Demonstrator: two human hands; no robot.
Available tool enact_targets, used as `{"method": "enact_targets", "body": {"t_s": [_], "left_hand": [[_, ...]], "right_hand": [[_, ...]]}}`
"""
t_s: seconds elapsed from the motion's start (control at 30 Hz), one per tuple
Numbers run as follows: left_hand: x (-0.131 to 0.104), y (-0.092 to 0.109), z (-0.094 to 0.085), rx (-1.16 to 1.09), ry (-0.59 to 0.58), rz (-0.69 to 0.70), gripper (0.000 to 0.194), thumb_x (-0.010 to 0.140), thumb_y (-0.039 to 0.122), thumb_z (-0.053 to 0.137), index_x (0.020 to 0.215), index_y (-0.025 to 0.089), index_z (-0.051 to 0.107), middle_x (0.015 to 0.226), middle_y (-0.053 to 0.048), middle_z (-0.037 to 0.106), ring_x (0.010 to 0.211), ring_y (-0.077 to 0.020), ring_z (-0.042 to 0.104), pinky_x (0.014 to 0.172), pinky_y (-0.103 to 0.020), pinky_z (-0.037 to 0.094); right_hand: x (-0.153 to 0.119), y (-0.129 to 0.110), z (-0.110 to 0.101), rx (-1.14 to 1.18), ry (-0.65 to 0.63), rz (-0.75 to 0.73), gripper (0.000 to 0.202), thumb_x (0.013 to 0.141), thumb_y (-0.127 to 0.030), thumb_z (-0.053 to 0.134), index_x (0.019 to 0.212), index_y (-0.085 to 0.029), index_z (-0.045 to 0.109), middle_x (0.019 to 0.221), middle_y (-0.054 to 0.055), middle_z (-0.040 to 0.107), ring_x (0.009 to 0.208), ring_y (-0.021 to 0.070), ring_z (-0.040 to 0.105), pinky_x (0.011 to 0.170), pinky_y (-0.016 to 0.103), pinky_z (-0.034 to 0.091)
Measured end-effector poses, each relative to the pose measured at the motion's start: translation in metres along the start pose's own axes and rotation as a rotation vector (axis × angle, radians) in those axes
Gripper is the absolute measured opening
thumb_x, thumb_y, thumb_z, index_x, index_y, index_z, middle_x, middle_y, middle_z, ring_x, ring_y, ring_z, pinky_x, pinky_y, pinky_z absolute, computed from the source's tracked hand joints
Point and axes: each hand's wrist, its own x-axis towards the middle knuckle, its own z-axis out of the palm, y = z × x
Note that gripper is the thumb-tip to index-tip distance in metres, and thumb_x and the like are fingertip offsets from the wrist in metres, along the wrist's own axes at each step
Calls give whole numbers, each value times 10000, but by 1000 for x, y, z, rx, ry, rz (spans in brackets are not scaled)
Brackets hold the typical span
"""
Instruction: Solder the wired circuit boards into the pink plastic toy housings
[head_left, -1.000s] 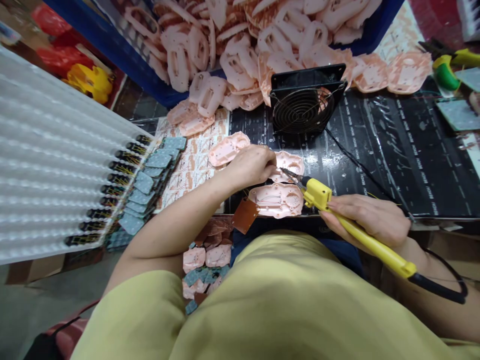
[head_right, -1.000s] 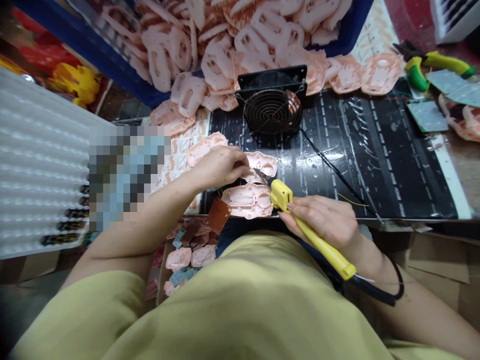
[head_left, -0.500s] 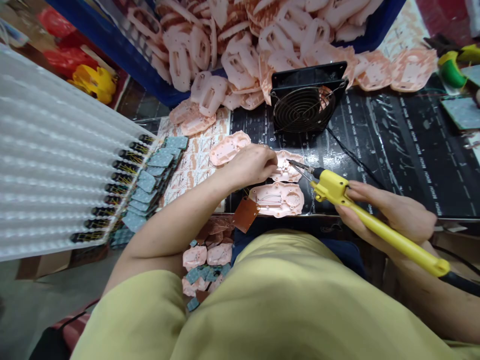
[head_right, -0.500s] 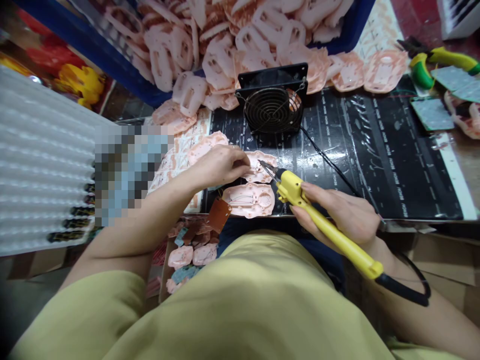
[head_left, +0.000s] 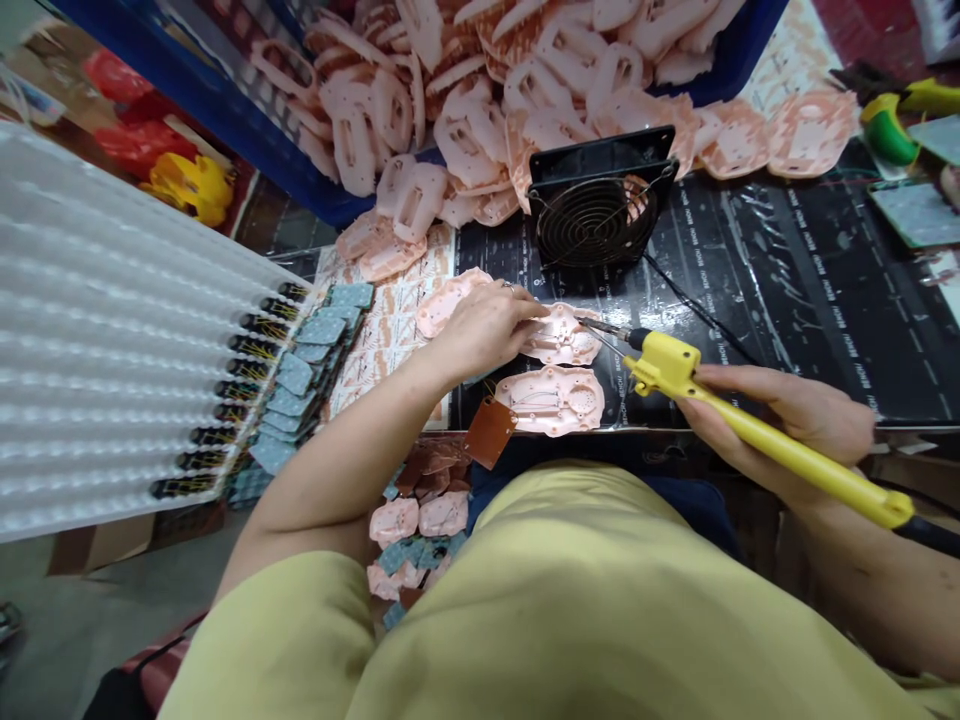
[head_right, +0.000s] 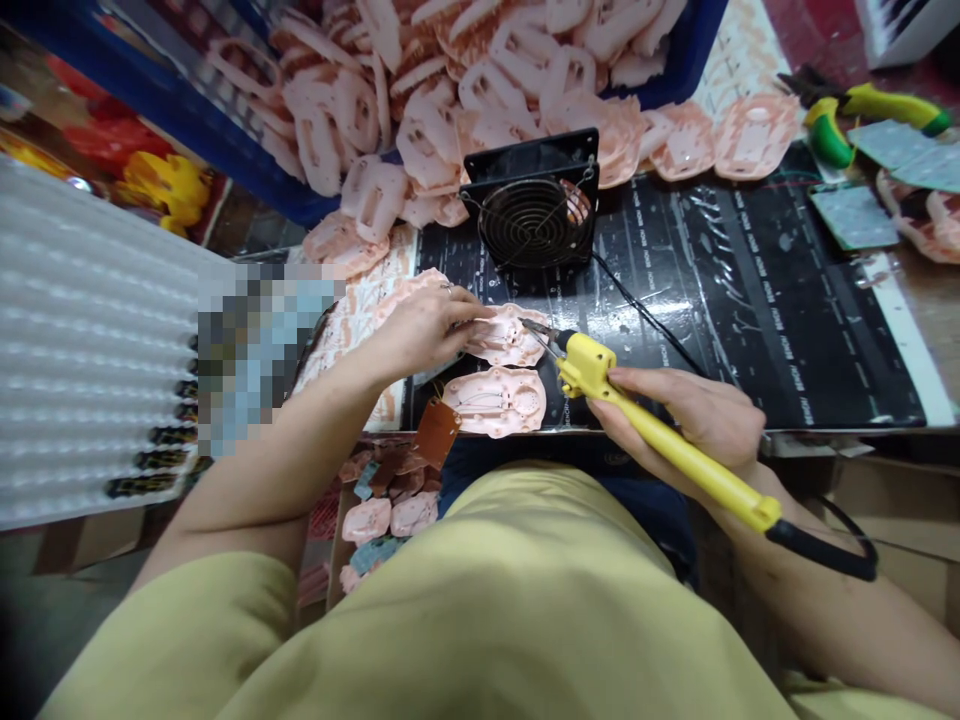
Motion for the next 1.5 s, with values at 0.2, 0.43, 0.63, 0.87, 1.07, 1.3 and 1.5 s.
{"method": "enact_targets", "body": {"t_s": [0.2,0.43,0.63,0.87,1.07,1.3,1.5], "left_hand": [[-1,0,0,122,-39,-9,356,949,167,486,1179,178,758,1017,-120,734,952,-247,641,880,-383,439],[3,11,13,66,75,-125,227,908,186,575,1051,166,750,925,-87,778,905,-248,667,922,-419,408],[4,14,17,141,95,-74,227,911,212,542,864,182,762,900,-96,777,899,-262,663,850,-425,393],[7,20,15,275,86,-10,281,921,196,490,791,168,738,817,-107,738,843,-250,619,847,-458,373],[11,21,14,295,80,36,246,913,182,505,798,176,722,768,-101,678,864,-260,577,869,-476,361],[11,24,10,273,20,27,249,916,145,484,824,192,711,837,-109,680,938,-277,541,889,-467,350],[10,23,13,299,75,54,224,913,146,509,777,200,679,813,-91,652,925,-262,522,851,-438,357]], "right_hand": [[-3,0,2,-4,-41,37,448,860,-252,785,1283,-211,641,972,21,791,718,179,758,688,247,645],[-1,4,6,-6,-22,-55,593,846,-221,799,1396,-219,576,929,10,788,700,171,753,647,225,637],[-2,6,8,54,-62,-90,570,850,-212,787,1381,-258,586,998,21,788,722,196,760,657,262,660],[8,9,11,205,-85,-145,276,819,-155,797,1020,-291,666,819,-39,773,652,180,743,595,261,655],[20,15,8,267,-181,-260,269,795,-116,814,988,-205,650,831,24,772,695,136,741,727,188,641],[13,15,-3,197,10,-48,146,839,-178,769,938,-239,681,788,16,764,672,163,742,598,213,623],[-14,19,-3,-60,22,39,428,835,-288,805,1242,-259,675,1006,45,788,757,208,766,669,261,643]]}}
